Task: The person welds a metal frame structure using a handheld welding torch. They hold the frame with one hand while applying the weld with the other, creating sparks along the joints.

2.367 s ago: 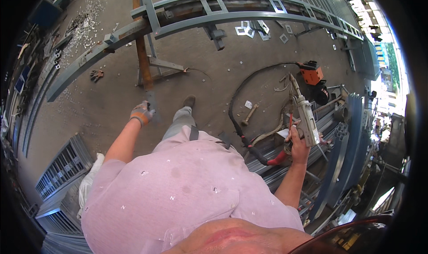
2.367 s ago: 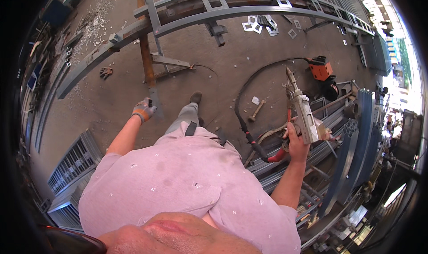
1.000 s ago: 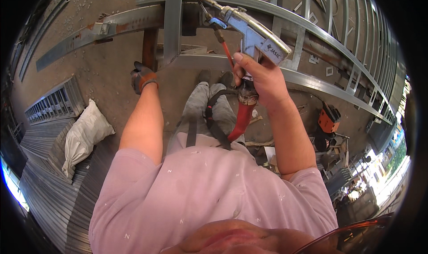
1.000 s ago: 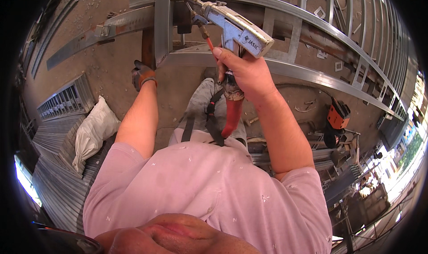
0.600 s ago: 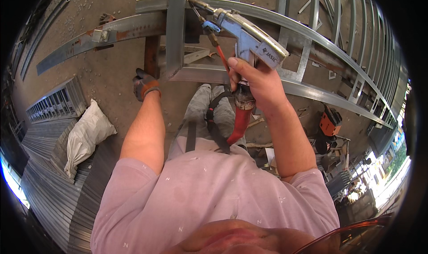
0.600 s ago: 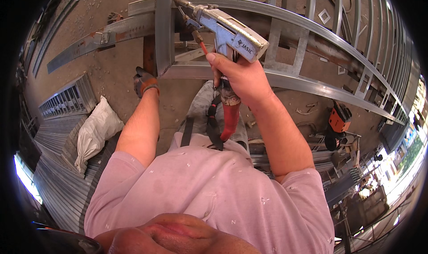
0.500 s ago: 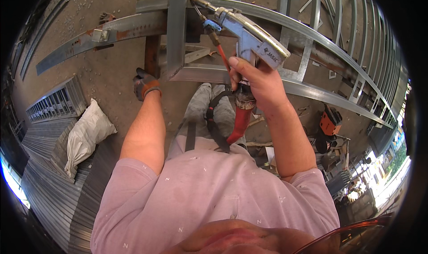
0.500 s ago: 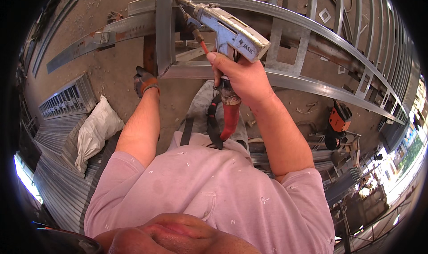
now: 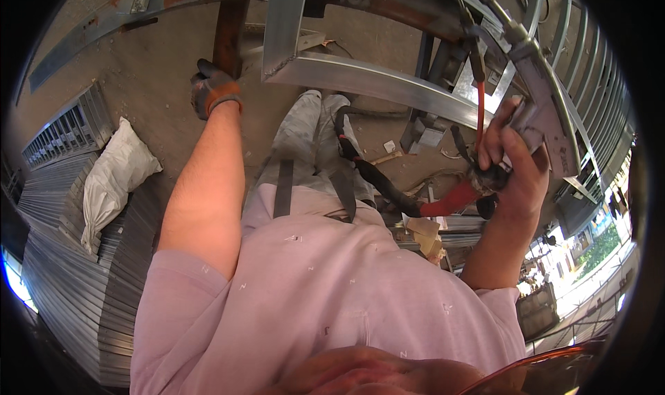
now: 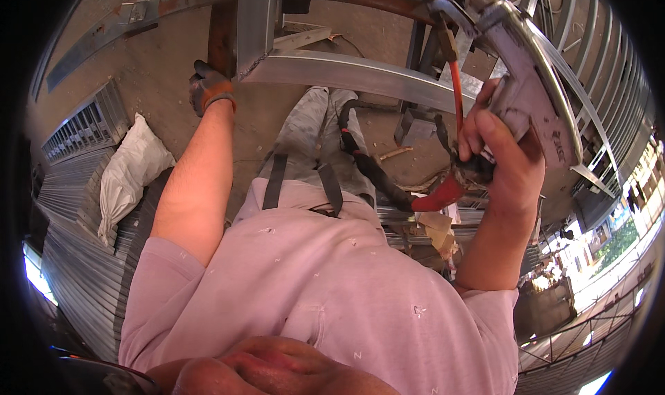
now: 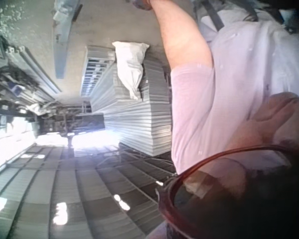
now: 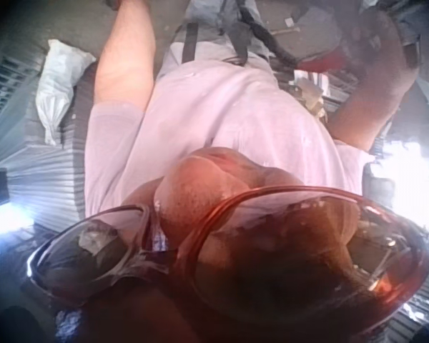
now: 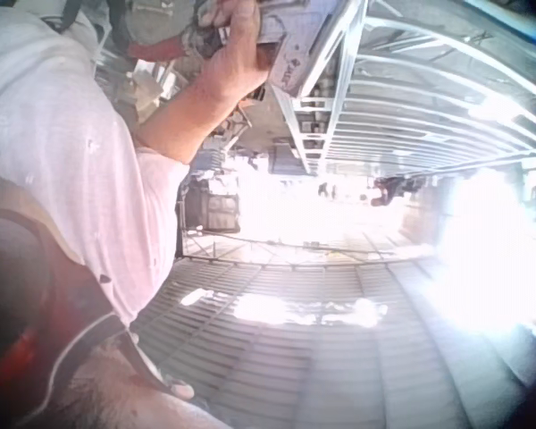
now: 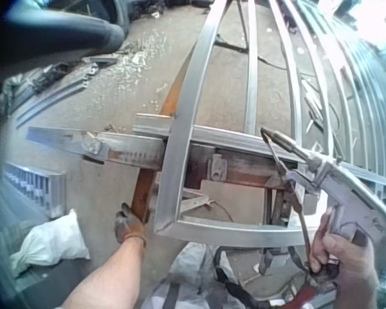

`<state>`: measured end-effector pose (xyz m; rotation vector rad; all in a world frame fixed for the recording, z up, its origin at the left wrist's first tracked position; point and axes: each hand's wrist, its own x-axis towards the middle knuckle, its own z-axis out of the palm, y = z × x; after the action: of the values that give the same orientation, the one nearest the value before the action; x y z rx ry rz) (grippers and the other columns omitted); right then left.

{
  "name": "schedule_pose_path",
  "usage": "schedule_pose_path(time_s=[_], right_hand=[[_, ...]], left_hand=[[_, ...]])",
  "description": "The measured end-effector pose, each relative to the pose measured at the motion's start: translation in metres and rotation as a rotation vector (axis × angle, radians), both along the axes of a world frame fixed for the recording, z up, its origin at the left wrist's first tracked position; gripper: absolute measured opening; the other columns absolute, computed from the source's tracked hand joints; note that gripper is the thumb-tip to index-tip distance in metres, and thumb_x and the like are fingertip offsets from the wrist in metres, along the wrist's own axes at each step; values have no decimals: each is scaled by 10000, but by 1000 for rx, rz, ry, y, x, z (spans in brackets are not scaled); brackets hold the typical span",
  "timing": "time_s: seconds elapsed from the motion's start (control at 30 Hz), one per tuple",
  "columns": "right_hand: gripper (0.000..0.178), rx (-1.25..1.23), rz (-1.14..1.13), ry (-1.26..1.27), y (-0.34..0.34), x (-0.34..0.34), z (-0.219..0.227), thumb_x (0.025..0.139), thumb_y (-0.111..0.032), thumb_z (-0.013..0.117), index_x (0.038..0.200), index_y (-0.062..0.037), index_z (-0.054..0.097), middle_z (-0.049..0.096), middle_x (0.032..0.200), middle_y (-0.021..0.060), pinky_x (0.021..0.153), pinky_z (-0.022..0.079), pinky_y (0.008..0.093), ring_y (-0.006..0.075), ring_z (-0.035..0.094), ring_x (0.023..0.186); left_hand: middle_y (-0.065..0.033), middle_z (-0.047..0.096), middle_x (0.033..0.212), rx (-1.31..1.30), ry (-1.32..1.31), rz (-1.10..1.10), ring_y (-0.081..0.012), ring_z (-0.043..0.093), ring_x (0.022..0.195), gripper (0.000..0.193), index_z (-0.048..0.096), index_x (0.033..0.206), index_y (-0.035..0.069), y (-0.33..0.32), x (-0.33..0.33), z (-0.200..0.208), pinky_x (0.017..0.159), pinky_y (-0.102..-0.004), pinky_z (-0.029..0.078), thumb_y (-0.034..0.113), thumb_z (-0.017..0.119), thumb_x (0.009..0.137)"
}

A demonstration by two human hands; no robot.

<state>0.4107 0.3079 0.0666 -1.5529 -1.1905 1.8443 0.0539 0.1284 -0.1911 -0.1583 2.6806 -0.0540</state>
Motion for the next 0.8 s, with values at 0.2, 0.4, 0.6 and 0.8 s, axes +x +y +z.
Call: schedule_pose_path(time_s=[0.2,0.4,0.6,0.8], right_hand=[[434,-144,161,-133,-43,19,7,922,-49,762,1314,38,598,646,889,71,620,496,285,152,602,687],[348,7,559,-232,-82,-4,3,892,29,771,1235,35,718,753,1128,120,854,553,343,246,725,986],[379,147,646,-150,-83,-22,-4,861,55,749,1235,9,710,731,1102,160,822,570,366,304,733,947],[342,273,661,-153,-85,-28,-10,864,46,752,1200,2,708,708,1029,159,767,562,380,317,703,861]], left_hand=[[-141,730,1309,2,10,-11,-384,674,1224,635,699,1306,146,-1,0,0,1063,-506,499,563,299,1043],[-141,735,1297,18,32,-64,-379,675,1220,637,703,1297,128,2,3,0,1072,-491,494,541,294,1036],[-155,731,1304,23,21,-14,-379,670,1235,659,704,1302,117,4,1,6,1074,-492,493,538,270,1041],[-166,731,1309,25,50,-38,-387,670,1242,671,720,1290,115,-2,-2,-5,1078,-495,492,546,264,1050]])
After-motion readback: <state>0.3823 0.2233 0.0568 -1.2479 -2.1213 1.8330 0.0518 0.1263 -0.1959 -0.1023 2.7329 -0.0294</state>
